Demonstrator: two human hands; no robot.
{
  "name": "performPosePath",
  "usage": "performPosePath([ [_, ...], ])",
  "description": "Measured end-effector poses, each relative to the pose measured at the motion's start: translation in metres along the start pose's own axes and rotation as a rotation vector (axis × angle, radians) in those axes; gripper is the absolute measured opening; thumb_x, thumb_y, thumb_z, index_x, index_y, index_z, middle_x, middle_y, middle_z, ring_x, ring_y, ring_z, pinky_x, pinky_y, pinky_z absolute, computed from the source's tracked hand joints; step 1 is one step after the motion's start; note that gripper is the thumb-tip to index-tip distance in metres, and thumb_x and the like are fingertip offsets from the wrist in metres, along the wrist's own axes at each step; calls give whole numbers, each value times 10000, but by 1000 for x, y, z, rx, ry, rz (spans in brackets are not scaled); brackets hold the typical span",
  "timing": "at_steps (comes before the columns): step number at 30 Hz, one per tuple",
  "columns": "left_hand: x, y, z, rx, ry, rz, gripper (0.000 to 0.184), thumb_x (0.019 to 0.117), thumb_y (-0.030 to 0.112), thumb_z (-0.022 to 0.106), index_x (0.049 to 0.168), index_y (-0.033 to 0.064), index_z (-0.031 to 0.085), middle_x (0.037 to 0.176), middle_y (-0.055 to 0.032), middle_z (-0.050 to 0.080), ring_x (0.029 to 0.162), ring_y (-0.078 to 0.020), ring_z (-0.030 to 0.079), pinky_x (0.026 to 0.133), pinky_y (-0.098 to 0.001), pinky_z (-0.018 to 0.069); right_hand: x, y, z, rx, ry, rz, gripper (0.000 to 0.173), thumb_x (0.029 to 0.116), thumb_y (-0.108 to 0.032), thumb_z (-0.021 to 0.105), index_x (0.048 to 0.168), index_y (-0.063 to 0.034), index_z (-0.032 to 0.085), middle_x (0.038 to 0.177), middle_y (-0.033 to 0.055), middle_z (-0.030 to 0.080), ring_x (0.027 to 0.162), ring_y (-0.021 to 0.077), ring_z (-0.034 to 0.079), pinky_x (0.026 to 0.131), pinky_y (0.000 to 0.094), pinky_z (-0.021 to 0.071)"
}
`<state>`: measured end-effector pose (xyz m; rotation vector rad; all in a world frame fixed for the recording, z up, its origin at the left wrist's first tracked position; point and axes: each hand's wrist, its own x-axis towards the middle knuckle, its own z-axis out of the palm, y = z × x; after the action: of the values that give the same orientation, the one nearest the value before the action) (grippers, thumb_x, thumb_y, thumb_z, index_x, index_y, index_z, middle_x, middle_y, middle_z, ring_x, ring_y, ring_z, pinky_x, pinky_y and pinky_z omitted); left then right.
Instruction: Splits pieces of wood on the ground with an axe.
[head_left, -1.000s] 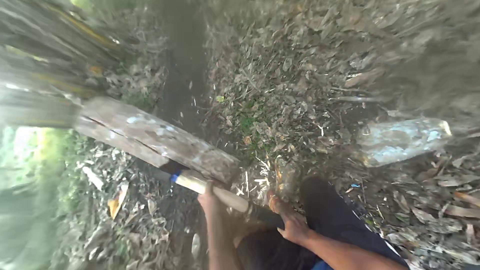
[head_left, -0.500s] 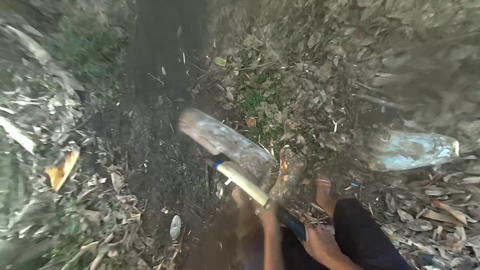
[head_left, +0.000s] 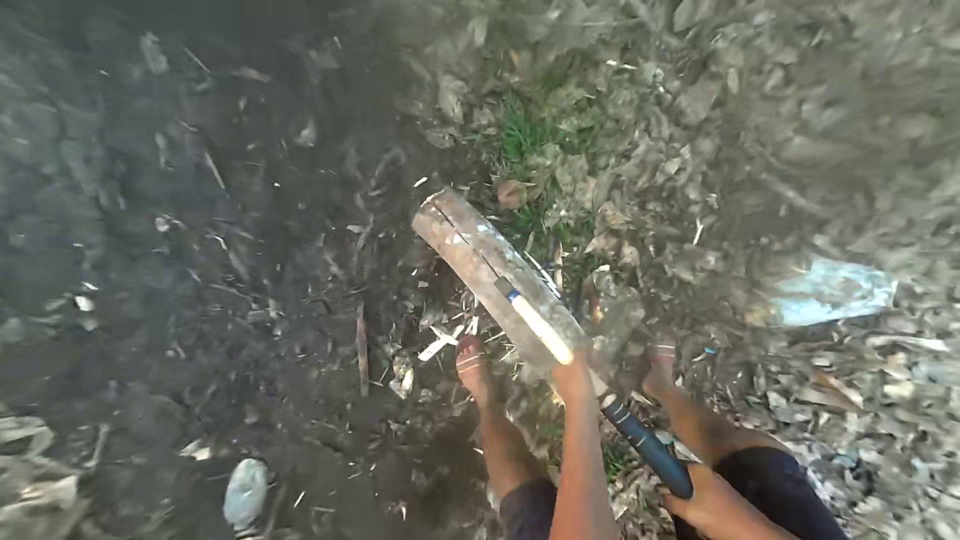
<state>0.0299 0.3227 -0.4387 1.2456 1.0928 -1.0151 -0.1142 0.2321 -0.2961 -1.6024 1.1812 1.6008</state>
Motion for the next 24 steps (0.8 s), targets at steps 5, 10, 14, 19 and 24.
performPosePath([
  [5,26,14,-2,117,105,-49,288,1002,164,645,1191,-41,572,788,-163,637,574,-239,632,529,-400,569,-1,12,11,196,-41,-176,504,944,-443,681,1084,41,673,825,166,682,726,294,674,750,534,563],
  [10,26,36,8,128,86,-119,250,1012,194,624,1100,-37,589,744,-136,619,552,-222,616,523,-391,563,-34,-22,-19,207,-12,-25,661,1021,-596,491,1132,39,637,801,159,664,689,296,662,710,531,560],
  [14,39,97,-16,62,-15,-234,259,1029,215,583,1095,-35,585,760,-124,599,569,-209,594,525,-375,544,-84,-113,-44,140,-85,-69,642,999,-533,589,1239,61,583,938,210,682,785,341,693,779,570,572],
  [19,56,159,-45,-2,-156,-272,274,1047,231,570,1148,-22,599,805,-111,601,600,-190,572,573,-363,536,-125,-202,-58,503,-171,-249,407,944,-332,586,1232,-47,540,771,29,637,599,164,640,556,363,579],
  [24,71,163,-59,-85,-253,-299,441,1052,385,567,1255,-6,569,914,-168,633,682,-237,628,647,-393,569,-108,-181,-35,989,-373,-599,614,915,-511,676,1439,-232,518,844,29,654,658,146,628,598,312,545],
])
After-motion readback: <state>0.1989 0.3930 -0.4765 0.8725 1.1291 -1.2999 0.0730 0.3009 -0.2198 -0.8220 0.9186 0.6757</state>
